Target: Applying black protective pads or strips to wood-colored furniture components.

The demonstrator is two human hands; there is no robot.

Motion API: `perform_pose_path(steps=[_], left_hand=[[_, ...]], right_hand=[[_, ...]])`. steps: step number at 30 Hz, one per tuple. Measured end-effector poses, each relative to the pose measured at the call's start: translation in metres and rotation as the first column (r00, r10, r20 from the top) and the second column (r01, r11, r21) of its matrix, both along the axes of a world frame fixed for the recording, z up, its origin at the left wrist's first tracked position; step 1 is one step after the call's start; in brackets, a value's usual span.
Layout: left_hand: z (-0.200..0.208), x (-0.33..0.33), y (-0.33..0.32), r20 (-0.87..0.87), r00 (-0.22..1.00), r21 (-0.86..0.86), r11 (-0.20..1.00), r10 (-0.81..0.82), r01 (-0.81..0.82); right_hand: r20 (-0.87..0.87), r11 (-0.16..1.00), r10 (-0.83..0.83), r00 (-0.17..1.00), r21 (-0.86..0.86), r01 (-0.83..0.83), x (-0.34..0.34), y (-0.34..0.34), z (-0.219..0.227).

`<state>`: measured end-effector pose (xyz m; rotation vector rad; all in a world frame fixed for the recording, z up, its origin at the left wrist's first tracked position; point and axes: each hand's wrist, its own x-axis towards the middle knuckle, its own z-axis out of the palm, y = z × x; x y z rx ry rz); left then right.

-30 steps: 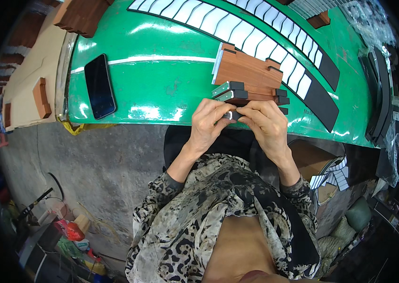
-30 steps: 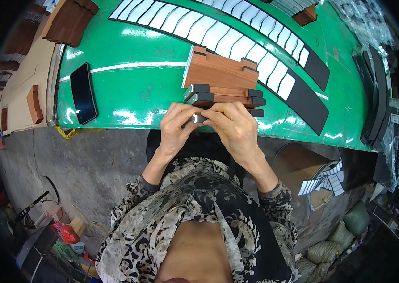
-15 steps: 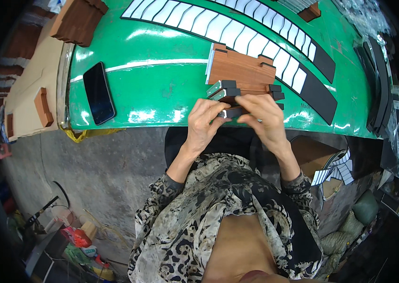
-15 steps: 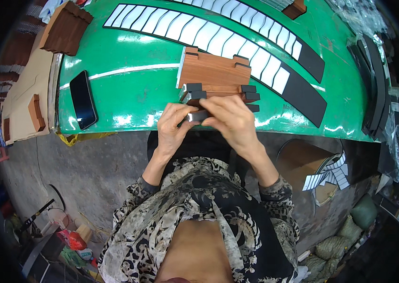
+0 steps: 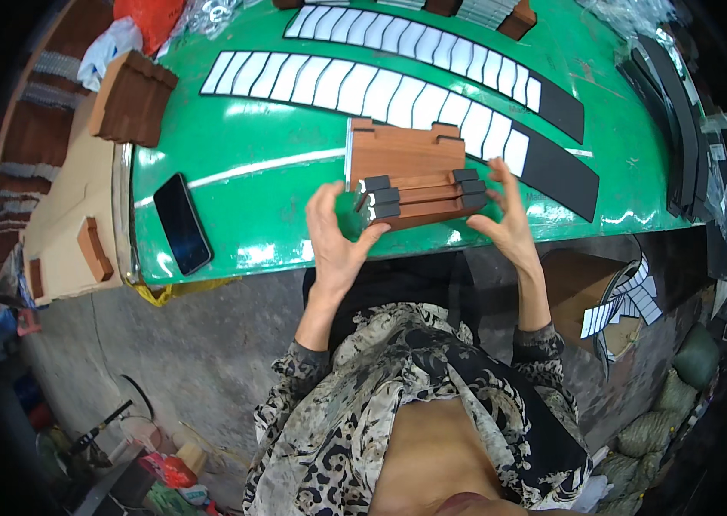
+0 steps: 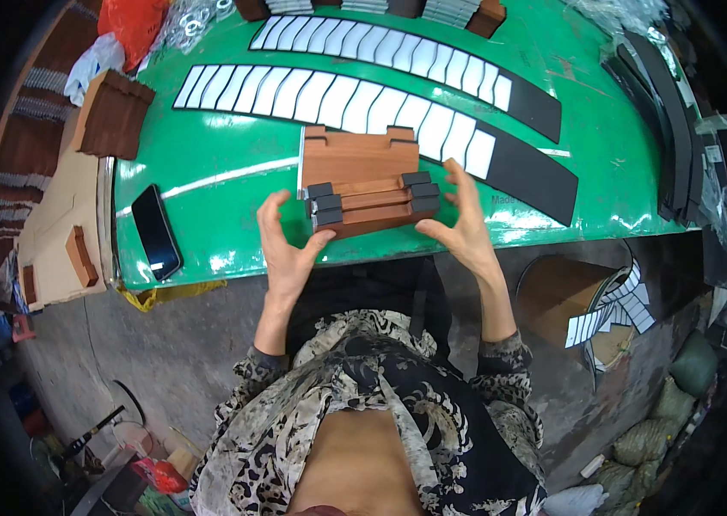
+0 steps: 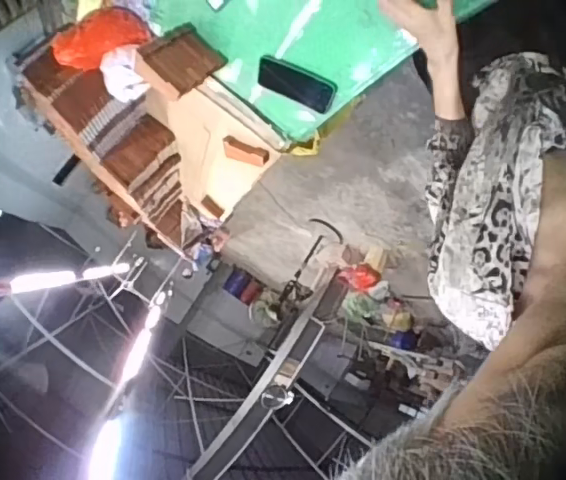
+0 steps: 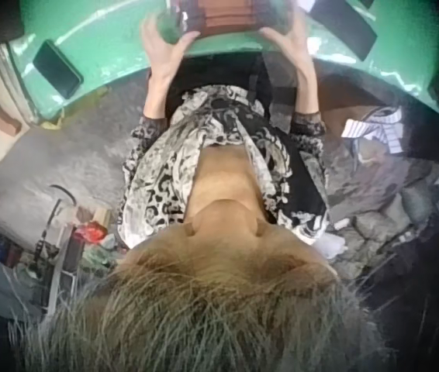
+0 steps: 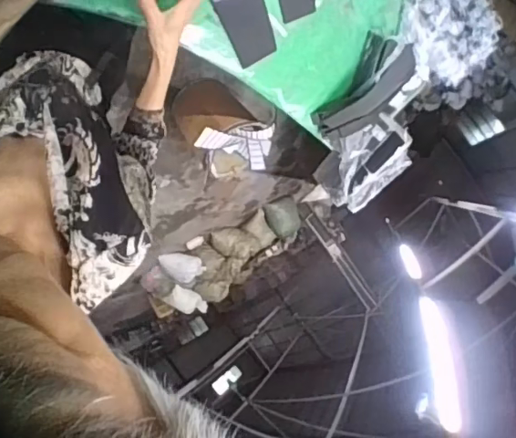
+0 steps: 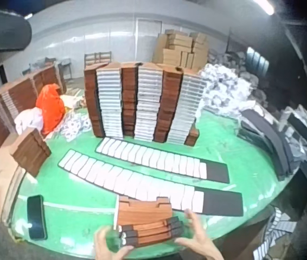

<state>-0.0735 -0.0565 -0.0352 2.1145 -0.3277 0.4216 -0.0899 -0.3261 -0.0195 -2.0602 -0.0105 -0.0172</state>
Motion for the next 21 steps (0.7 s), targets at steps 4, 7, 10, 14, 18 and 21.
perform_pose_path(steps=[4,7,10,14,18,21], left_hand=[[0.013,0.034,0.014,-0.298,0.949,0.100,0.985,-0.103,0.138],[0.018,0.054,0.019,-0.440,0.873,0.132,0.947,-0.208,0.293],[0.029,0.064,0.016,-0.597,0.766,0.148,0.907,-0.236,0.395],[0.018,0.065,0.013,-0.486,0.815,0.028,0.926,-0.316,0.376],[0.006,0.054,0.014,-0.418,0.844,-0.200,0.940,-0.337,0.277],[0.000,0.048,0.014,-0.357,0.864,-0.296,0.920,-0.355,0.256]], right_hand=[[-0.069,0.967,0.121,0.990,0.235,-0.102,0.026,-0.011,-0.009],[-0.113,0.945,0.209,0.971,0.278,-0.171,0.045,-0.004,-0.001],[-0.132,0.933,0.158,0.979,0.345,-0.105,0.053,0.004,-0.007],[-0.120,0.812,0.049,0.992,0.583,0.031,0.052,0.016,-0.013],[-0.167,0.692,0.004,0.986,0.712,0.118,0.047,0.021,-0.016],[-0.070,0.648,-0.081,0.994,0.754,0.106,0.044,0.025,-0.029]])
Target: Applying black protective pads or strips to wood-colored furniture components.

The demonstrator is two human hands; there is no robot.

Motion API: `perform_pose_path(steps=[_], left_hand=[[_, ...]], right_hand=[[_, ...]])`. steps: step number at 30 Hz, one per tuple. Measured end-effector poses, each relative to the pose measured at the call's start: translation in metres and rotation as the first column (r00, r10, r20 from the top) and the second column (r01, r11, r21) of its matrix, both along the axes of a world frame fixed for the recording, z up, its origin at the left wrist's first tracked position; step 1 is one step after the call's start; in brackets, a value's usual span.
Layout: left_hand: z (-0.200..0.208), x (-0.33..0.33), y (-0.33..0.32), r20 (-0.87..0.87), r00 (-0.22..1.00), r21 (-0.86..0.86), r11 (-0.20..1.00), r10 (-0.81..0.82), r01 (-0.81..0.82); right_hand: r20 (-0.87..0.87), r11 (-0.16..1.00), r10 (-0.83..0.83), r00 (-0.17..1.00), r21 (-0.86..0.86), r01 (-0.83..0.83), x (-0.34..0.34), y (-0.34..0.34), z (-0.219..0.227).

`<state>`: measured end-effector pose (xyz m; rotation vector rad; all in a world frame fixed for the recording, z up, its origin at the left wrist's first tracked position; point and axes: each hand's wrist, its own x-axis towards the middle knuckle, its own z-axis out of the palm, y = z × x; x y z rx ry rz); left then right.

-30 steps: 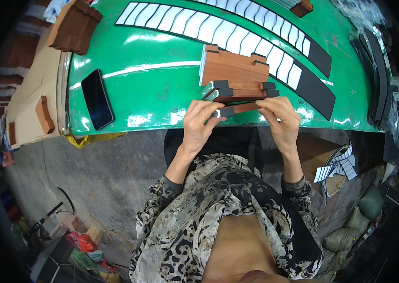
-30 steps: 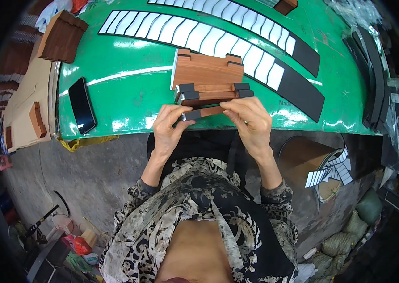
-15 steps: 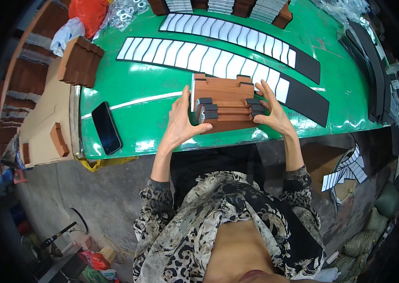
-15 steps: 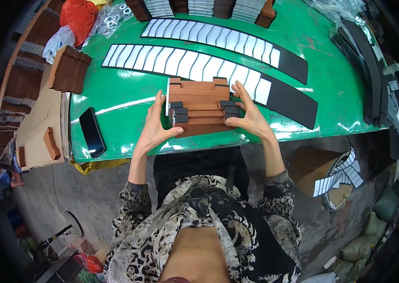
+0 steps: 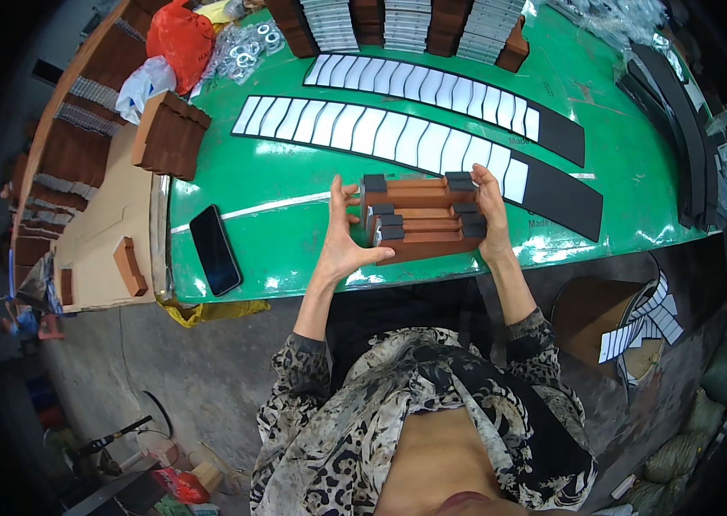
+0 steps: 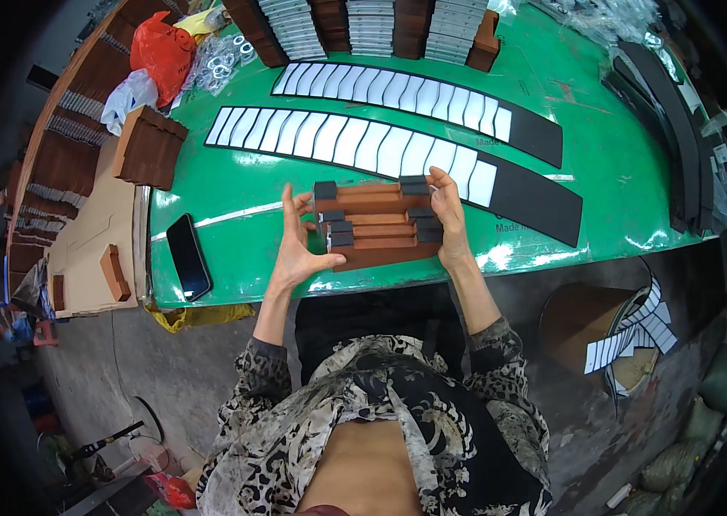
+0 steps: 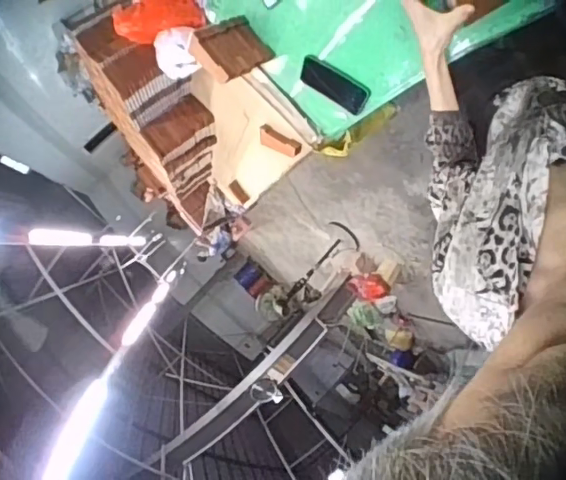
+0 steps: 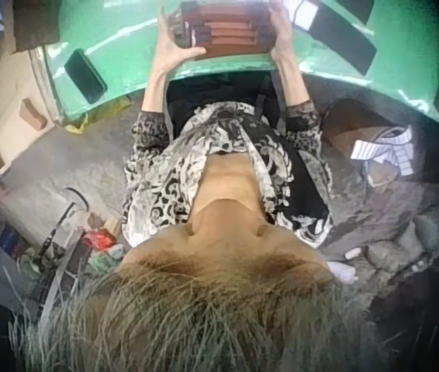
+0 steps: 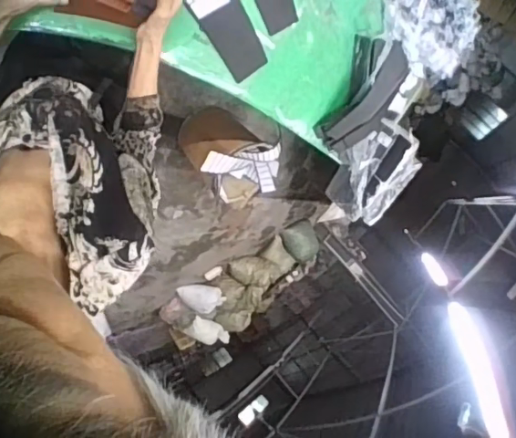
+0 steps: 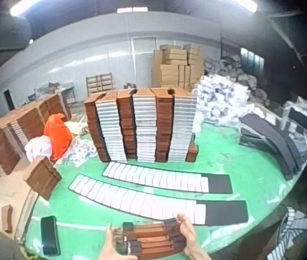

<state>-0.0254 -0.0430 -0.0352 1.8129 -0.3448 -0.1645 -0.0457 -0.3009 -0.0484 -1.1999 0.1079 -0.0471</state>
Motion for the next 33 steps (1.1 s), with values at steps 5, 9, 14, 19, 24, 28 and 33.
perform_pose_path(steps=[5,9,14,19,24,28,33], left_hand=[[0.001,-0.029,0.008,0.212,0.971,0.286,0.957,-0.113,0.049],[-0.008,-0.040,-0.002,0.460,0.869,0.368,0.930,-0.182,0.000],[0.007,-0.040,-0.001,0.492,0.860,0.311,0.950,-0.135,-0.029],[0.002,-0.027,0.008,0.278,0.957,0.251,0.968,-0.084,0.012],[-0.006,-0.032,-0.003,0.277,0.957,0.122,0.991,-0.091,0.059],[-0.016,-0.033,-0.001,0.204,0.978,0.071,0.997,-0.036,0.022],[-0.014,-0.036,-0.006,0.189,0.982,-0.096,0.995,0.027,-0.009]], right_hand=[[0.149,0.984,0.037,0.988,-0.176,-0.011,-0.034,0.001,-0.003],[0.216,0.971,-0.138,0.967,-0.162,0.174,-0.048,0.015,-0.006],[0.254,0.976,-0.139,0.957,-0.128,0.175,-0.034,0.017,0.013],[0.236,0.952,0.060,0.970,-0.306,0.015,-0.025,0.013,-0.002],[0.270,0.866,0.135,0.953,-0.500,0.019,-0.026,0.016,0.011],[0.312,0.605,0.187,0.931,-0.783,0.141,-0.023,0.011,0.048],[0.423,0.062,0.259,0.868,-0.904,0.422,-0.010,0.031,0.076]])
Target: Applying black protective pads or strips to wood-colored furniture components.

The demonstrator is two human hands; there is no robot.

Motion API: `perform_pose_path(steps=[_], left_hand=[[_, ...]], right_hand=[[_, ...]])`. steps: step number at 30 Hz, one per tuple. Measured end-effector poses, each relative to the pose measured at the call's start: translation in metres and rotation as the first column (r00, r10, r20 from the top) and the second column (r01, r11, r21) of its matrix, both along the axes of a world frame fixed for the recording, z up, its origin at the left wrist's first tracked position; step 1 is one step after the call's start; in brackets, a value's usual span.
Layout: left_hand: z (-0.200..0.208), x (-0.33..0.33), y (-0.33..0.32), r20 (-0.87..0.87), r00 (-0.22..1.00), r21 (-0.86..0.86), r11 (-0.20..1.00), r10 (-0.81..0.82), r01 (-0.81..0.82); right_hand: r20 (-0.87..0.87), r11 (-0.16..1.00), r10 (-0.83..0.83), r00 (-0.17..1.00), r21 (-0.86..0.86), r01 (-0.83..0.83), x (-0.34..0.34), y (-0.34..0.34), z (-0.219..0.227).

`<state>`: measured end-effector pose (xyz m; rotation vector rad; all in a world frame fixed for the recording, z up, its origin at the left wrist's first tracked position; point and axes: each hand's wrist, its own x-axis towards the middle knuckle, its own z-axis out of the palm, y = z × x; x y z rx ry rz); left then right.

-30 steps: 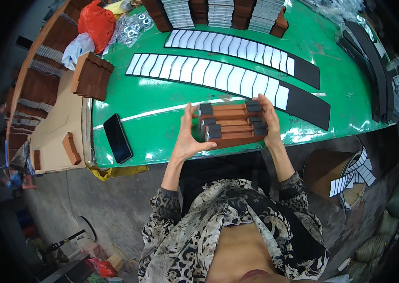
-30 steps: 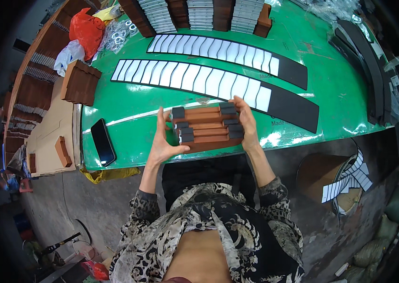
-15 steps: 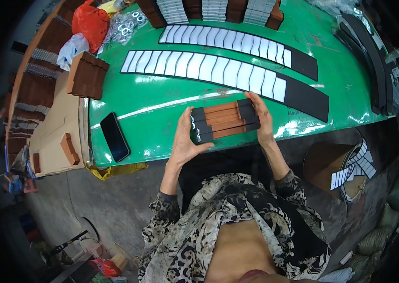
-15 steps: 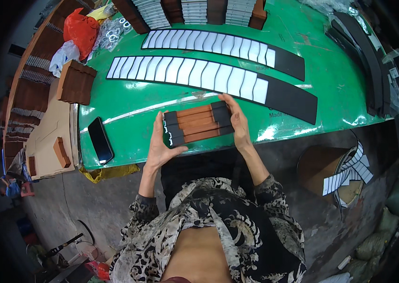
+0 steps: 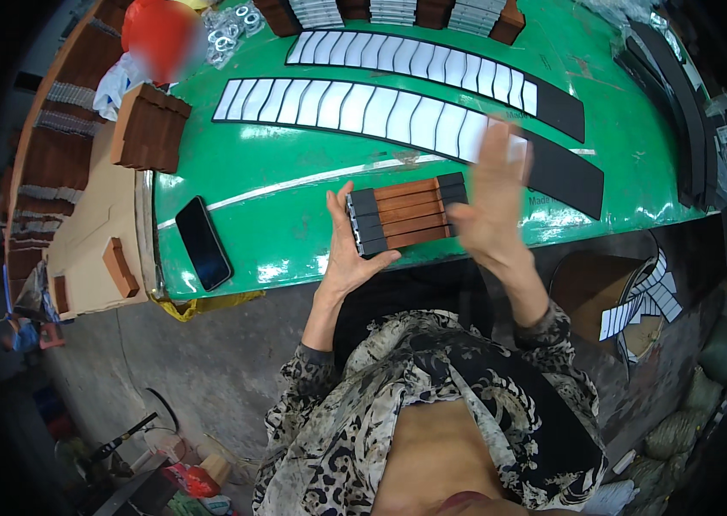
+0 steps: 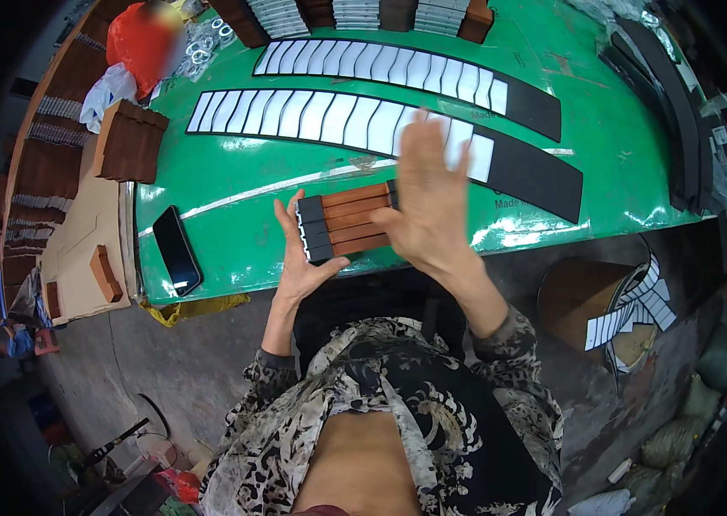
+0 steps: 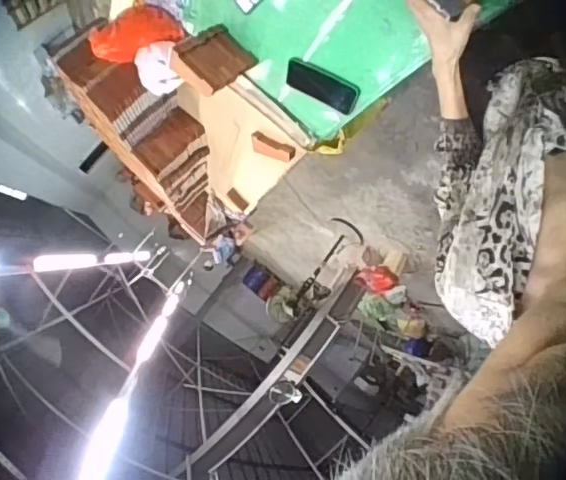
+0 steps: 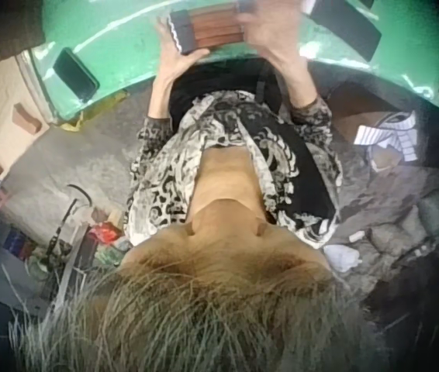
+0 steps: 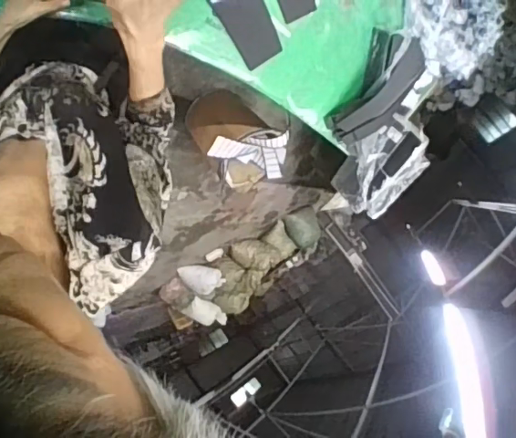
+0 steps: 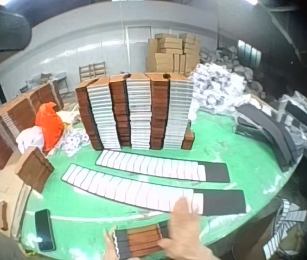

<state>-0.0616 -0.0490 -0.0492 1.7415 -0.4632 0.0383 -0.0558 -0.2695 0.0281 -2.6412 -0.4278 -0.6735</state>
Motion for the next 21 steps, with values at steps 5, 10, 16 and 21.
perform_pose_path(steps=[5,10,16,21], left_hand=[[0.005,0.005,-0.005,0.011,1.000,0.246,0.969,0.012,-0.015],[0.012,-0.002,0.009,0.034,0.999,0.280,0.959,0.029,-0.038],[-0.002,-0.005,0.006,0.042,0.999,0.267,0.963,0.015,-0.025],[0.006,-0.001,0.005,0.040,0.999,0.269,0.963,0.007,-0.017]], right_hand=[[-0.475,0.995,0.098,0.874,0.064,-0.077,0.004,-0.001,-0.031],[0.118,0.985,0.011,0.993,0.171,-0.031,0.019,-0.010,0.016],[-0.456,0.990,0.004,0.890,0.130,0.063,0.009,0.010,-0.038],[0.083,0.967,0.156,0.984,0.189,-0.169,0.008,0.067,0.043]])
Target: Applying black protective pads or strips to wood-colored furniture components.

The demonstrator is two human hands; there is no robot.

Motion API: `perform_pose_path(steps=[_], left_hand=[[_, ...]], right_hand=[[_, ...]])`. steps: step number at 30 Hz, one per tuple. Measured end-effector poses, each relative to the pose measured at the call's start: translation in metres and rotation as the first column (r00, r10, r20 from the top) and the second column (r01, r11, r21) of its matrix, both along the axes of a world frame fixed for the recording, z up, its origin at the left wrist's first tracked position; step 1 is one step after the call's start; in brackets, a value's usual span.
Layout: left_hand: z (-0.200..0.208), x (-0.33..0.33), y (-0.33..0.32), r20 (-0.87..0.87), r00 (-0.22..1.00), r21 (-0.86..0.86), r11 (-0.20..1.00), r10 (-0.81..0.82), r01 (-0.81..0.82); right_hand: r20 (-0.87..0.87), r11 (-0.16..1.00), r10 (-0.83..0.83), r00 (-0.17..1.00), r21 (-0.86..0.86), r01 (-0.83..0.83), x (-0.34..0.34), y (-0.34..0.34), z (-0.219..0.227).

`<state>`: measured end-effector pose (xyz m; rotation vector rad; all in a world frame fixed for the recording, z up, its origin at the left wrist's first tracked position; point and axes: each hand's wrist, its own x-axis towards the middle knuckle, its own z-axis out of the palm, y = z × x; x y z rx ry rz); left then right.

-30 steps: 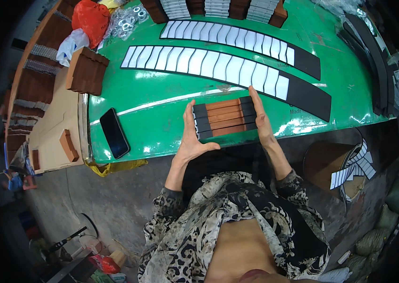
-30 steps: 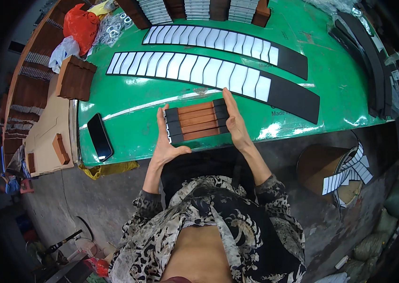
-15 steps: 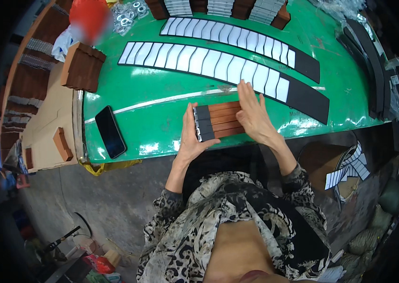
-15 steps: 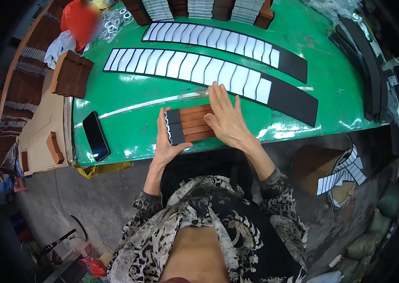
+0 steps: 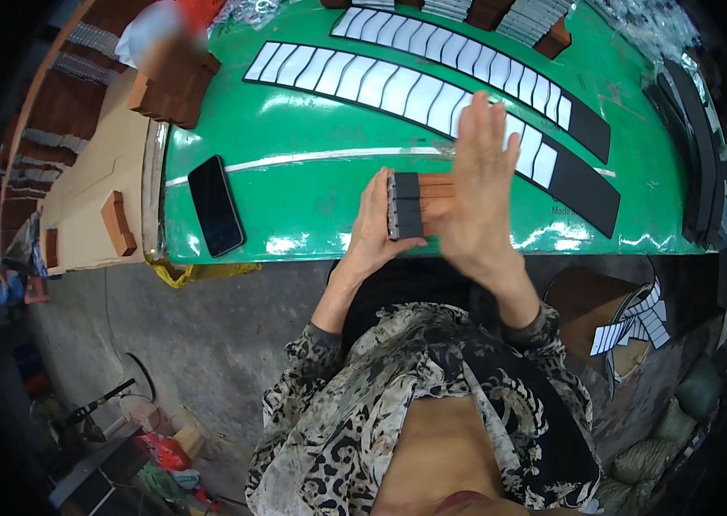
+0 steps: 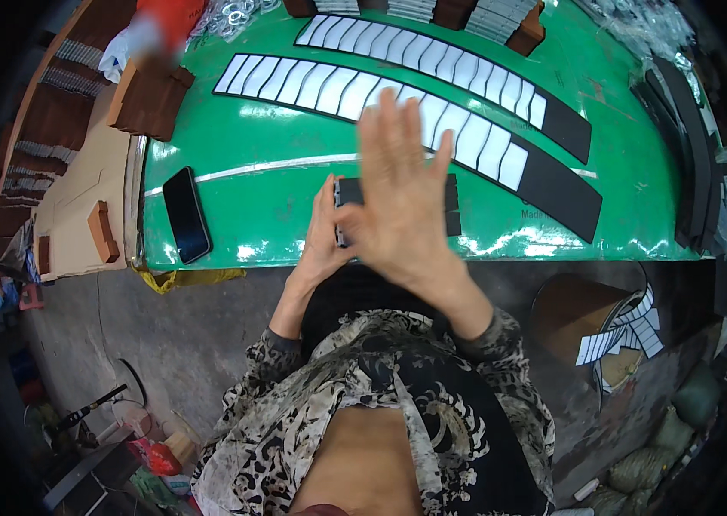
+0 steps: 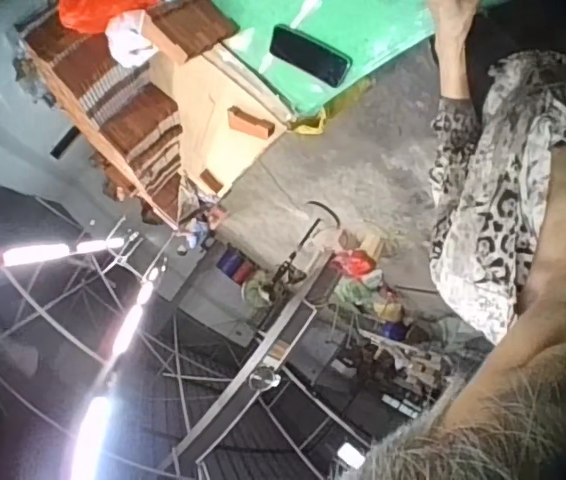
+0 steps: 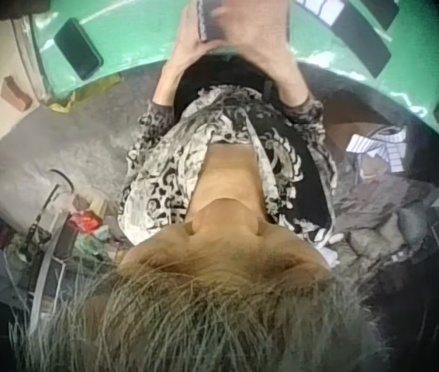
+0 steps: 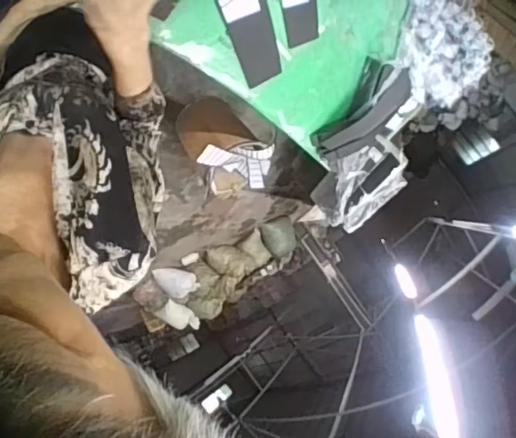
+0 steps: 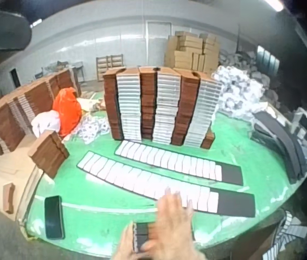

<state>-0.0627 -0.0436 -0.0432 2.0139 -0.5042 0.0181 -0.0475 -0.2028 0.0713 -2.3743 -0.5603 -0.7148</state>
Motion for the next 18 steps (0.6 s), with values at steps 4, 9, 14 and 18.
perform_pose_path(steps=[4,9,14,18], left_hand=[[-0.018,0.006,-0.004,0.004,1.000,-0.091,0.996,0.001,0.000],[-0.008,0.003,0.004,0.119,0.993,0.011,1.000,-0.007,0.005],[-0.011,0.009,-0.010,-0.015,0.998,-0.107,0.992,-0.062,0.060],[-0.029,0.003,0.005,-0.116,0.991,-0.059,0.996,-0.070,0.063]], right_hand=[[-0.324,0.963,0.037,0.945,-0.242,-0.121,0.008,0.033,-0.064],[-0.312,0.991,0.110,0.944,-0.034,-0.127,0.015,0.025,-0.025],[-0.401,0.942,-0.090,0.912,-0.332,-0.053,0.019,0.035,-0.055],[-0.539,0.982,0.116,0.834,-0.065,-0.178,0.020,0.040,-0.052]])
